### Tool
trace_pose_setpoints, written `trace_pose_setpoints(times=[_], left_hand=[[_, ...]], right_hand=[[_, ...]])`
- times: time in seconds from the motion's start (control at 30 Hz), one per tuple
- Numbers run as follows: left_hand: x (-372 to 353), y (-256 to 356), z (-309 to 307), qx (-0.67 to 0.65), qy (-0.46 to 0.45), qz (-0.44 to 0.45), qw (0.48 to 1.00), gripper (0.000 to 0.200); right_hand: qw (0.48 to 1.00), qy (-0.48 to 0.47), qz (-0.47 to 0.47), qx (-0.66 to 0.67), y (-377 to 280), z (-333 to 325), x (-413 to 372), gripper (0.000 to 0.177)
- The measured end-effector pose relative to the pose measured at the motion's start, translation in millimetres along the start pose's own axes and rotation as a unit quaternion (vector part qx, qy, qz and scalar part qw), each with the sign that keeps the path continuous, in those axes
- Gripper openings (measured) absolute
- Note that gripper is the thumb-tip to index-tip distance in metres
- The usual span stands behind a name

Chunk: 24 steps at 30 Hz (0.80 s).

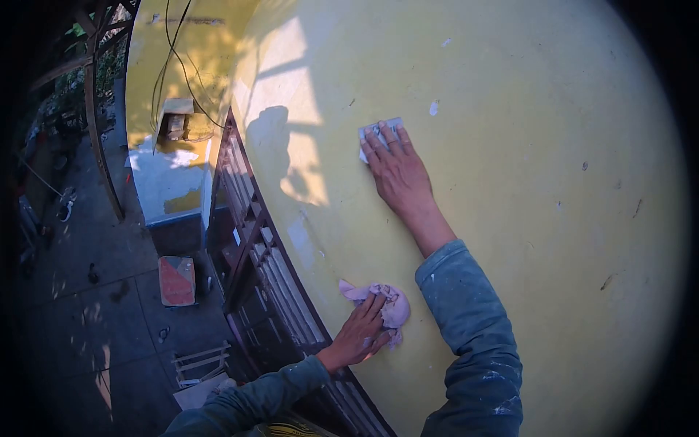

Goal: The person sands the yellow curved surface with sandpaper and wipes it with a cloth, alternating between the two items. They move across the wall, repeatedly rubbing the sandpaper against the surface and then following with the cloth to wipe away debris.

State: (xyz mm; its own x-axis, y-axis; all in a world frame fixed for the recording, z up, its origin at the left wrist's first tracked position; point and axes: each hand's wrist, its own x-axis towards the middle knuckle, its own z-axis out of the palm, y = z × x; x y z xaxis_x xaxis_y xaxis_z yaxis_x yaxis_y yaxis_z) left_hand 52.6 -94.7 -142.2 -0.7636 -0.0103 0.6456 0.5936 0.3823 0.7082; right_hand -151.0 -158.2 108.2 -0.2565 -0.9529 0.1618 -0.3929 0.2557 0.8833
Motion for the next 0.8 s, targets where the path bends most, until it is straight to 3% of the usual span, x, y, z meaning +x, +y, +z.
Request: trace_pose_setpoints(times=[0.03, 0.13, 0.2, 0.3, 0.37, 0.43, 0.53, 0.57, 0.63, 0.8], left_hand=[[0.1, -0.8, -0.5, 0.000, -0.002, 0.004, 1.000, 0.047], [3.8, -2.2, -7.3, -0.004, 0.004, 0.019, 1.000, 0.040], [3.1, -1.2, -8.2, -0.014, 0.002, 0.026, 1.000, 0.035], [1.6, 1.3, -1.6, -0.020, 0.013, 0.018, 1.000, 0.036], [-0.2, -0.4, 5.8, -0.005, 0.035, 0.014, 0.999, 0.038], [0.4, 1.6, 8.5, -0.005, 0.038, 0.011, 0.999, 0.039], [1.3, 1.6, 9.1, -0.002, 0.046, 0.007, 0.999, 0.040], [-0.2, 1.5, 8.9, -0.006, 0.045, 0.005, 0.999, 0.041], [1.1, 1.5, 7.0, -0.006, 0.037, 0.005, 0.999, 0.041], [1.0, 4.8, 12.1, -0.022, 0.031, -0.010, 0.999, 0.042]], right_hand=[[0.994, -0.058, -0.078, 0.046, -29.5, 7.8, -14.9, 0.046], [0.982, -0.110, -0.124, 0.091, -19.9, 3.9, -26.3, 0.046], [1.000, -0.020, -0.020, 0.013, 42.4, -26.5, -4.6, 0.044], [0.968, 0.097, 0.178, -0.147, 133.1, -66.9, 9.8, 0.040], [0.956, 0.119, 0.221, -0.152, 125.7, -72.3, 0.7, 0.041], [0.985, 0.069, 0.147, -0.063, 57.7, -49.6, -21.0, 0.043], [0.987, -0.085, -0.109, 0.082, -67.3, 1.7, -87.4, 0.048], [0.971, -0.134, -0.162, 0.112, -86.5, 1.8, -104.7, 0.049], [0.968, -0.138, -0.162, 0.131, -73.8, -3.1, -110.8, 0.047], [0.993, 0.043, 0.110, -0.030, 67.1, -77.7, -57.1, 0.045]])
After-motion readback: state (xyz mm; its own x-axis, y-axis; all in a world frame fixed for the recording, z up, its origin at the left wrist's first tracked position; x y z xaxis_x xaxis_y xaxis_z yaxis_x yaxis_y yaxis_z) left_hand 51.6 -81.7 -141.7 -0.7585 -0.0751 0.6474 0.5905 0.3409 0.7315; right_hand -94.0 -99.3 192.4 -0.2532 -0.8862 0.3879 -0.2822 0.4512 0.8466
